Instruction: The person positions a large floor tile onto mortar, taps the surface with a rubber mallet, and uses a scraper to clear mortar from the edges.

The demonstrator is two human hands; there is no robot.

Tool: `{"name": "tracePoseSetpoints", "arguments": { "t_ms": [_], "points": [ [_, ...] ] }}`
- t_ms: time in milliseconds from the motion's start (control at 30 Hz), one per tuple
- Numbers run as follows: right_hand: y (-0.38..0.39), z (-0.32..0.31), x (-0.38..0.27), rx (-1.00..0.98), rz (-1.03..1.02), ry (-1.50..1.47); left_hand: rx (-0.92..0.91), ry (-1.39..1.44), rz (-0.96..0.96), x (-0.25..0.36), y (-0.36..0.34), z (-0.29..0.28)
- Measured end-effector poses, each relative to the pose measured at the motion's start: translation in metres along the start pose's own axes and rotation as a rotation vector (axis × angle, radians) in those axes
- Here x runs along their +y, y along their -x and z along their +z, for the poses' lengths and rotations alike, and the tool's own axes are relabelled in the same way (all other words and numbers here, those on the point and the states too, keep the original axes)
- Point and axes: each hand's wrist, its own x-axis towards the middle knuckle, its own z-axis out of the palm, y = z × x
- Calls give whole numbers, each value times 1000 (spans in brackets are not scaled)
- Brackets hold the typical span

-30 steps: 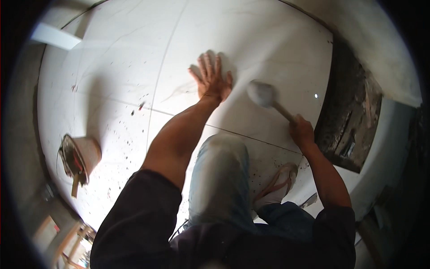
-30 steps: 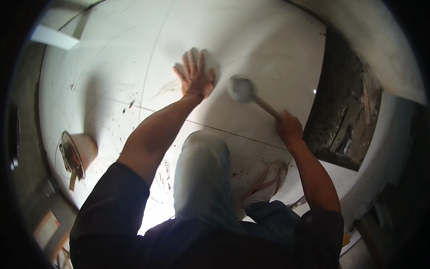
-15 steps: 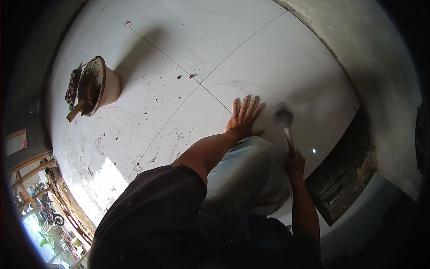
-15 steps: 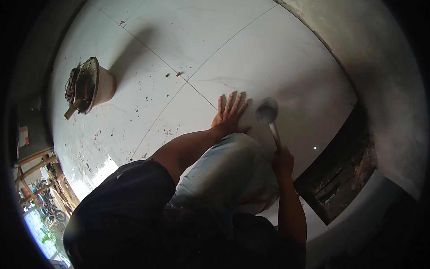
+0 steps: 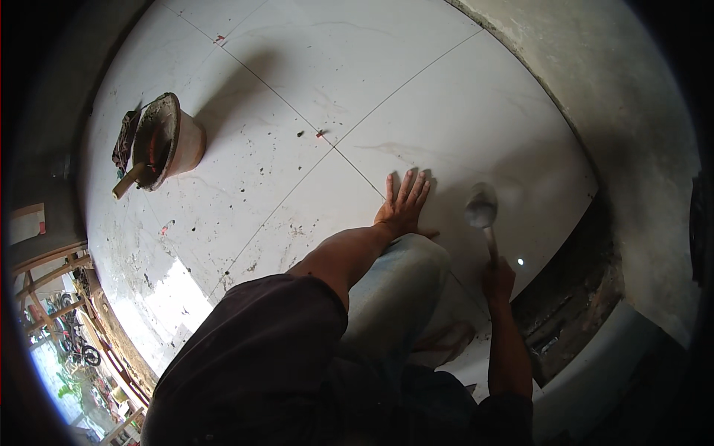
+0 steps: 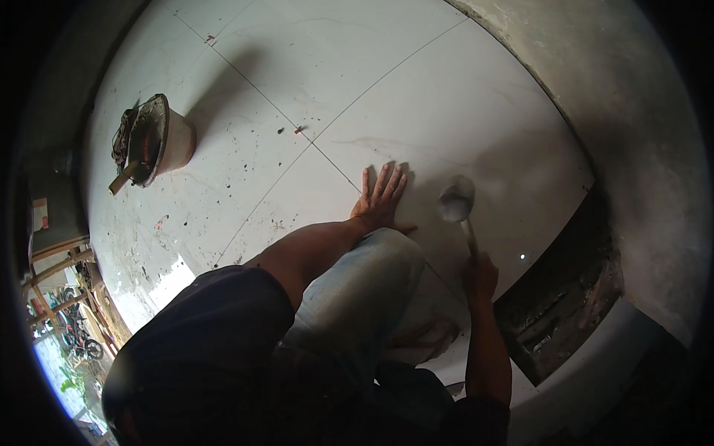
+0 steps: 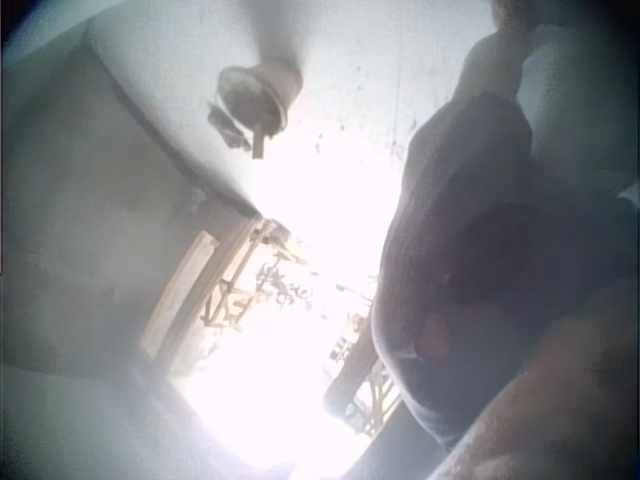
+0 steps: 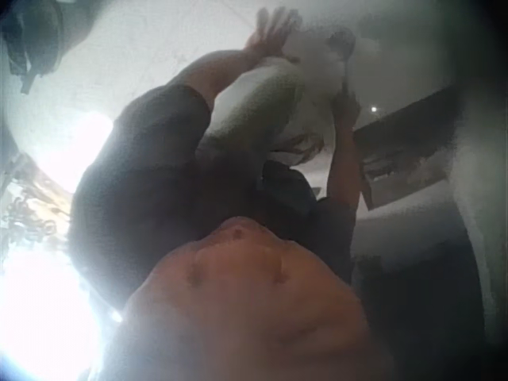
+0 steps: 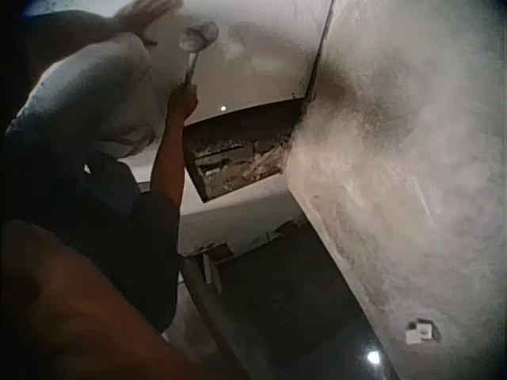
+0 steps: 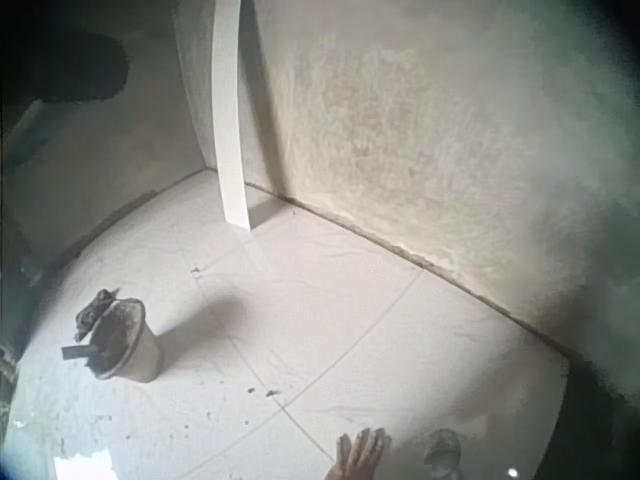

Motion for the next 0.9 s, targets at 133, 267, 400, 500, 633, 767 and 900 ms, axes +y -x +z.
{"name": "tracePoseSetpoints", "arguments": {
  "t_ms": [133, 267, 400, 500, 633, 767, 900],
  "points": [
    [4, 0, 4, 82, 7, -171, 61, -31, 34, 5, 4, 9],
    [-7, -34, -24, 66, 45, -292, 96, -55, 22, 1, -7, 3],
    [-13, -10, 16, 161, -54, -302, 120, -379, 386, -3, -6, 18],
    [-29, -20, 30, 135, -70, -118, 181, -316, 462, -5, -11, 28],
    [-27, -5, 100, 45, -8, 85, 197, -409, 453, -9, -3, 26],
    [-10, -76, 90, 94, 60, 74, -17, -312, 413, -12, 10, 8],
    [18, -127, 146, 57, 29, 208, 72, -566, 334, -16, 8, 3]
  ]
}}
